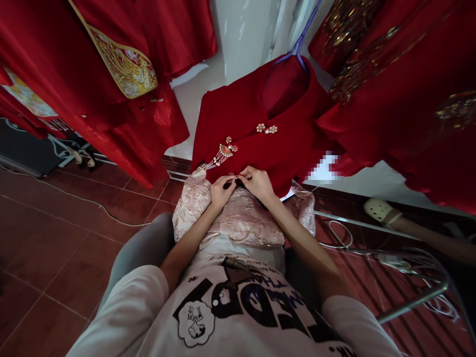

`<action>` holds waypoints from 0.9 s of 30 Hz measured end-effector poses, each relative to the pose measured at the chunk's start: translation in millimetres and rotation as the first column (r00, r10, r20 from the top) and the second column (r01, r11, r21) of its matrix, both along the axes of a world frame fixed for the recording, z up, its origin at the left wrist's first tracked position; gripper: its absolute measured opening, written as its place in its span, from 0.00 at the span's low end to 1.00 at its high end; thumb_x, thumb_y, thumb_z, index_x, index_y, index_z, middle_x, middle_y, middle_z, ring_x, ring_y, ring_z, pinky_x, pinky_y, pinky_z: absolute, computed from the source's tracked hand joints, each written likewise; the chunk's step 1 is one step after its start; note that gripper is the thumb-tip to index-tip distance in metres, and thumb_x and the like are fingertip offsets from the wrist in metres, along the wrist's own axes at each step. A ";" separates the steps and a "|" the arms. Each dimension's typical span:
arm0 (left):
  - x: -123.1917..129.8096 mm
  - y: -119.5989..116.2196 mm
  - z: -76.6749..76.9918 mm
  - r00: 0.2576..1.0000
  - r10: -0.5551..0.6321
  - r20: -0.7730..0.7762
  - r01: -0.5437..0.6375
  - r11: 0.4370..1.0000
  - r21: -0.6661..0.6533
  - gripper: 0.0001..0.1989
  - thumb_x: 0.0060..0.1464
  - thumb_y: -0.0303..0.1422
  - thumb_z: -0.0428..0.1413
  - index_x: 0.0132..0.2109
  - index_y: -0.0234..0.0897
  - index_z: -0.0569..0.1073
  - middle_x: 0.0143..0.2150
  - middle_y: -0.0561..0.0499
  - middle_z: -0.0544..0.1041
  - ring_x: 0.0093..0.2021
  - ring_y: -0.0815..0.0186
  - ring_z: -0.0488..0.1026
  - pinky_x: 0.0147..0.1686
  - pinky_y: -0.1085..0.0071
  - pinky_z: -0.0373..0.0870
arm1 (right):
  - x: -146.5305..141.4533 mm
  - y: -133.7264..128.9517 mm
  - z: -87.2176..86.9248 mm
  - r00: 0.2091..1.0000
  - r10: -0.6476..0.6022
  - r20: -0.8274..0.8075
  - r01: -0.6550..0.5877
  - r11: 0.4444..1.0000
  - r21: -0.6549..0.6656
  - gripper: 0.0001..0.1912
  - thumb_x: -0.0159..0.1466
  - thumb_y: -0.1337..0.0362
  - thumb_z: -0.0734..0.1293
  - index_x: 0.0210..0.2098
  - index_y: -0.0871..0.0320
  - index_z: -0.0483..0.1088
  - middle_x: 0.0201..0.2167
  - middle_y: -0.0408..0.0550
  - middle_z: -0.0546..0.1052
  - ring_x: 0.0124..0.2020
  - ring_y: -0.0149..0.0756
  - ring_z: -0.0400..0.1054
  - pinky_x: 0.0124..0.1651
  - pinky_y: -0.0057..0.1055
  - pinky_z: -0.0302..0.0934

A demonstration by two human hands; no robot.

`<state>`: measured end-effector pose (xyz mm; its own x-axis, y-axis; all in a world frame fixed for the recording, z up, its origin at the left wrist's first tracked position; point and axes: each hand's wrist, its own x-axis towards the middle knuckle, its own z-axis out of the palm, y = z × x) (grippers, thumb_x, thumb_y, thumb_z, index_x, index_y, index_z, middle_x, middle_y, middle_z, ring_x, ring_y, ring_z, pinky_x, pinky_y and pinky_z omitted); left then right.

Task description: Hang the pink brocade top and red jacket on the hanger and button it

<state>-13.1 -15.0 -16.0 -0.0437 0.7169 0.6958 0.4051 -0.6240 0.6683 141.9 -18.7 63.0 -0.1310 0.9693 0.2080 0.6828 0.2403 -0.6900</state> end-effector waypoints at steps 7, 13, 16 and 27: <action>3.4 -2.2 2.7 1.000 0.006 -0.007 -0.007 0.999 -0.037 0.10 0.60 0.29 0.57 0.48 0.37 0.74 0.40 0.49 0.78 0.38 0.68 0.78 0.42 0.71 0.78 | -1.3 -0.5 1.9 1.000 0.016 -0.016 -0.015 0.999 0.050 0.03 0.64 0.66 0.66 0.37 0.57 0.71 0.39 0.48 0.81 0.37 0.34 0.76 0.44 0.30 0.69; 3.5 -5.9 9.7 0.996 0.083 -0.036 -0.083 0.997 0.003 0.12 0.57 0.30 0.61 0.48 0.37 0.71 0.40 0.49 0.71 0.35 0.70 0.73 0.34 0.75 0.74 | 9.9 -2.5 22.8 0.999 -0.022 -0.033 0.027 0.990 0.142 0.05 0.64 0.64 0.65 0.37 0.57 0.72 0.37 0.48 0.80 0.31 0.31 0.73 0.39 0.28 0.66; 3.1 -6.5 10.1 0.996 0.073 -0.059 -0.072 0.997 0.021 0.11 0.58 0.30 0.61 0.48 0.37 0.73 0.41 0.50 0.71 0.34 0.71 0.72 0.33 0.76 0.74 | 16.1 -4.2 32.7 0.998 -0.052 -0.037 0.057 0.986 0.158 0.06 0.64 0.64 0.64 0.37 0.57 0.73 0.35 0.46 0.80 0.31 0.31 0.73 0.39 0.27 0.65; 1.3 -2.8 2.7 0.992 0.087 -0.090 -0.085 0.996 0.020 0.05 0.61 0.32 0.60 0.44 0.39 0.76 0.41 0.49 0.72 0.40 0.67 0.74 0.40 0.72 0.75 | 10.8 -6.3 24.5 0.999 0.021 0.038 -0.022 1.000 0.021 0.08 0.61 0.59 0.70 0.38 0.55 0.73 0.36 0.45 0.81 0.38 0.34 0.76 0.42 0.30 0.68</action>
